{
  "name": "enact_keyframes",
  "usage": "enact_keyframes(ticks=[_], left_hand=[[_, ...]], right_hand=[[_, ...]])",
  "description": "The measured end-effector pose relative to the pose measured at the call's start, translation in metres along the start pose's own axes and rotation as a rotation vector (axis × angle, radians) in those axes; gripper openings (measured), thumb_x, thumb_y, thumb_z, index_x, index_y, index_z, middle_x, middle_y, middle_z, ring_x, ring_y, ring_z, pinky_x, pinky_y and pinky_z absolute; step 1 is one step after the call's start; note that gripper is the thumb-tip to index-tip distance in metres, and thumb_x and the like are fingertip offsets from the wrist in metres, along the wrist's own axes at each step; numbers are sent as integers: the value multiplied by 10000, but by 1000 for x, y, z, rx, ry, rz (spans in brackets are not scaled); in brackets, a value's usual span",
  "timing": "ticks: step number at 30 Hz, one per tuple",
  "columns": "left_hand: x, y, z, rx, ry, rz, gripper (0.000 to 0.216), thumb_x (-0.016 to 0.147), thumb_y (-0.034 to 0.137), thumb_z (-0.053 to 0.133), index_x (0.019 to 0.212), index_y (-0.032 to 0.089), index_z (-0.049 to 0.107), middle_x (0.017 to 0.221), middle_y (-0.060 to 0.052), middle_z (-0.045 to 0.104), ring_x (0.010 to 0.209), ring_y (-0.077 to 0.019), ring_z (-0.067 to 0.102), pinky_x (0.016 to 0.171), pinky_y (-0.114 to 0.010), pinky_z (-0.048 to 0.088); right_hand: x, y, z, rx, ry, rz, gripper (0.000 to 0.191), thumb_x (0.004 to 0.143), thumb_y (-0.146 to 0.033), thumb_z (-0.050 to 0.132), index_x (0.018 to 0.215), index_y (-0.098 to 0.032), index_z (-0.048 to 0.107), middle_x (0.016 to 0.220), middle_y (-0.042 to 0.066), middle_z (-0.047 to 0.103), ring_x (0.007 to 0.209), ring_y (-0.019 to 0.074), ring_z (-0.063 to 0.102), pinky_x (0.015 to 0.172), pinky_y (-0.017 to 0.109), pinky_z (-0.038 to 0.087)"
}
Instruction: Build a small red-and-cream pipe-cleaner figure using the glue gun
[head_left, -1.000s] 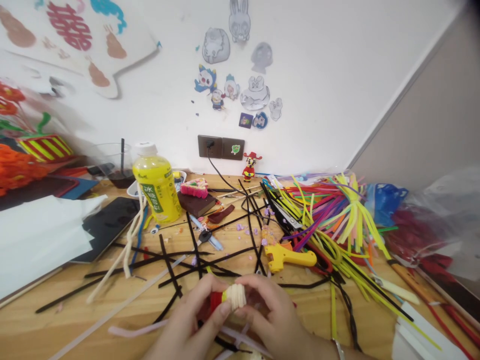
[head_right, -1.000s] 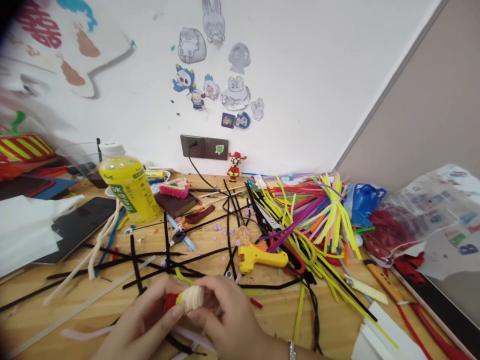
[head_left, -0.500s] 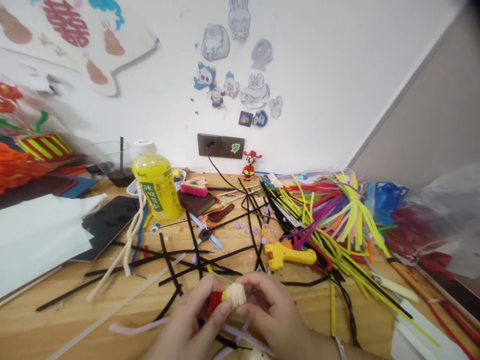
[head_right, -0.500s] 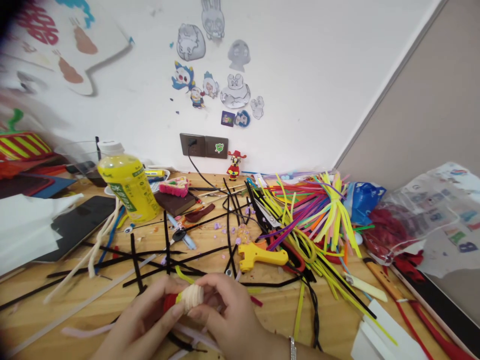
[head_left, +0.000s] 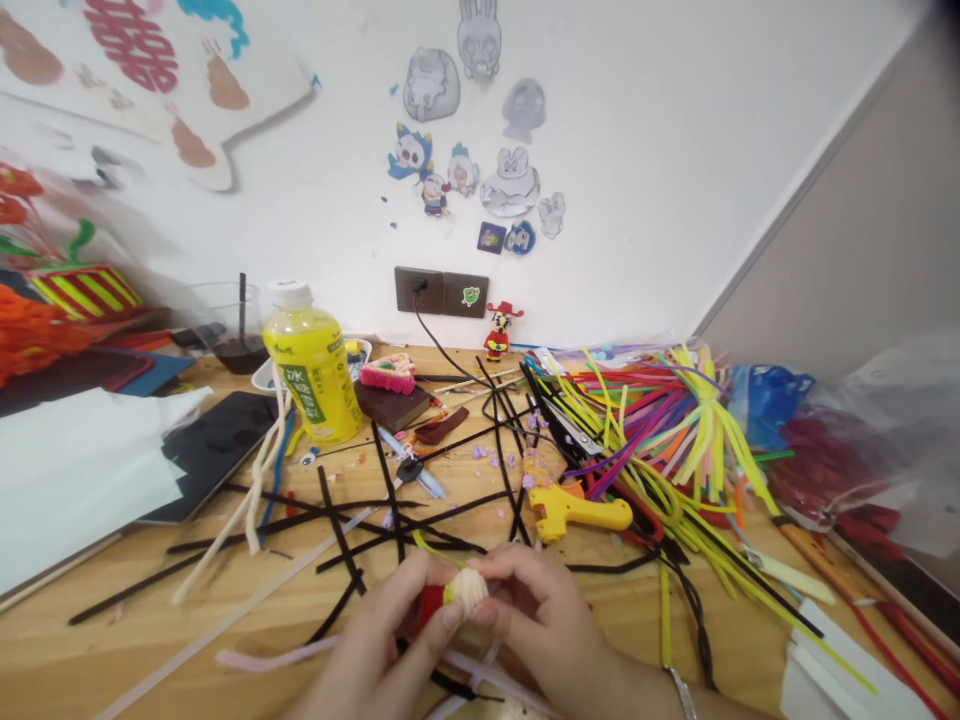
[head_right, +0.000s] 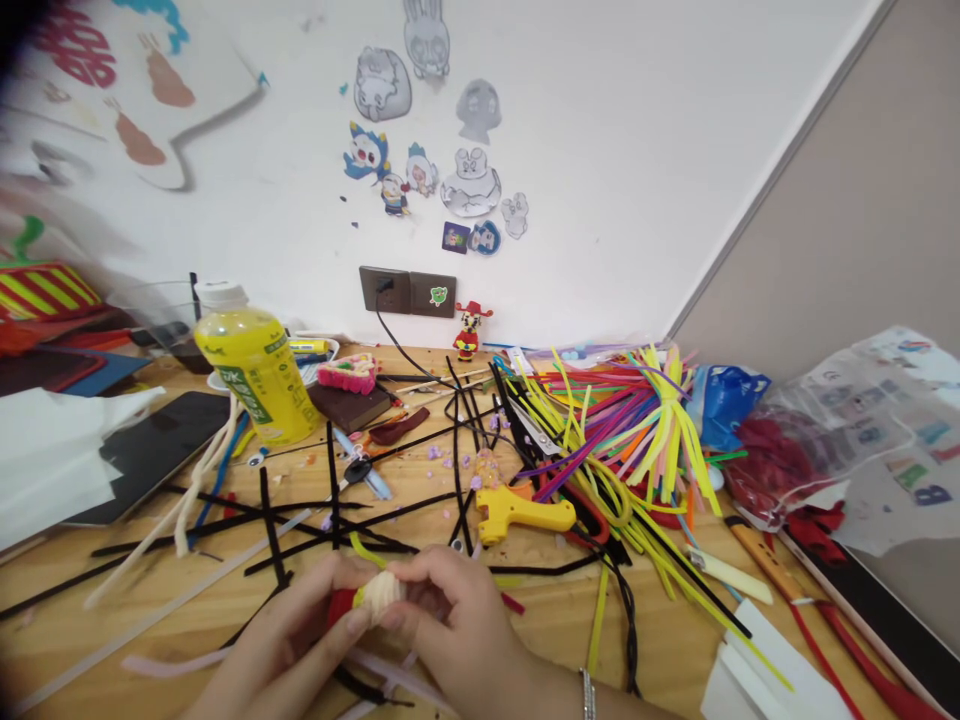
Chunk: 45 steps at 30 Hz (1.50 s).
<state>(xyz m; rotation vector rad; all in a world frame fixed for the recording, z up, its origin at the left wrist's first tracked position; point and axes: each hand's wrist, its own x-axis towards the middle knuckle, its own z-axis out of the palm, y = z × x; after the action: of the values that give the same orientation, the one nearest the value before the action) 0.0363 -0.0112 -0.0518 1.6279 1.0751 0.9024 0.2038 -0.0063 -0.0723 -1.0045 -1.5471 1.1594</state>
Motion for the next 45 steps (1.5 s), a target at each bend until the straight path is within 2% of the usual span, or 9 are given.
enact_keyframes(ticks=[6, 10, 14, 18, 21, 24, 30, 38, 45], left_hand=[[2, 4, -2, -33, 2, -51, 153, 786, 363, 552, 802, 221, 607, 746, -21, 638, 716, -185, 583, 649, -243, 462], [9, 4, -2, -293, 17, -71, 232, 711, 421, 631, 834, 227, 601, 763, -10, 637, 733, -187, 591, 649, -258, 472], [18, 2, -6, -467, 132, -105, 335, 611, 414, 727, 875, 227, 636, 819, -14, 676, 815, -195, 596, 726, -257, 460], [21, 4, -9, -604, 259, -179, 359, 646, 387, 711, 948, 204, 648, 883, -41, 687, 852, -205, 598, 759, -271, 456], [22, 7, -12, -791, 244, -204, 377, 679, 320, 702, 1024, 198, 611, 876, -47, 688, 837, -198, 622, 783, -293, 457], [24, 9, -15, -912, 227, -187, 273, 709, 234, 679, 971, 184, 619, 845, -48, 685, 796, -196, 642, 785, -333, 466], [31, 1, -24, -1021, 226, -168, 185, 752, 180, 605, 925, 126, 643, 809, -71, 672, 692, -174, 626, 668, -304, 493], [33, -4, -27, -1054, 154, -154, 177, 791, 250, 531, 905, 136, 604, 768, -55, 643, 717, -195, 628, 681, -325, 492], [30, -2, -26, -960, 97, -192, 274, 808, 408, 495, 893, 155, 555, 635, -7, 588, 445, -119, 524, 382, -193, 337]], right_hand=[[3, -5, -1, 45, -50, 20, 322, 748, -480, 594, 881, -188, 609, 756, 24, 593, 674, 145, 546, 599, 238, 436], [4, -7, 3, 161, 13, 17, 312, 755, -439, 605, 937, -191, 554, 807, 31, 580, 724, 149, 550, 651, 250, 437], [5, -4, 7, 237, 10, -34, 345, 758, -445, 600, 978, -195, 511, 837, 39, 574, 765, 161, 556, 684, 269, 437], [6, 0, 8, 171, -25, -81, 364, 800, -452, 540, 1039, -184, 479, 834, 46, 581, 764, 165, 556, 700, 282, 435], [8, 1, 8, 116, 44, -76, 292, 850, -422, 468, 1015, -182, 476, 776, 26, 575, 703, 149, 544, 657, 263, 436], [10, 3, 9, 68, 95, -64, 234, 859, -382, 454, 967, -177, 486, 735, 16, 578, 676, 151, 551, 630, 256, 442], [14, 14, 12, -38, 168, -146, 131, 827, -212, 466, 943, -184, 517, 786, 25, 591, 763, 168, 584, 717, 285, 458], [15, 13, 14, -231, 192, -287, 337, 700, -26, 449, 980, -192, 538, 905, 36, 567, 847, 178, 542, 776, 298, 440], [17, -11, 14, -420, 127, -302, 309, 676, -13, 465, 906, -186, 576, 877, 36, 578, 792, 186, 533, 720, 306, 437]])
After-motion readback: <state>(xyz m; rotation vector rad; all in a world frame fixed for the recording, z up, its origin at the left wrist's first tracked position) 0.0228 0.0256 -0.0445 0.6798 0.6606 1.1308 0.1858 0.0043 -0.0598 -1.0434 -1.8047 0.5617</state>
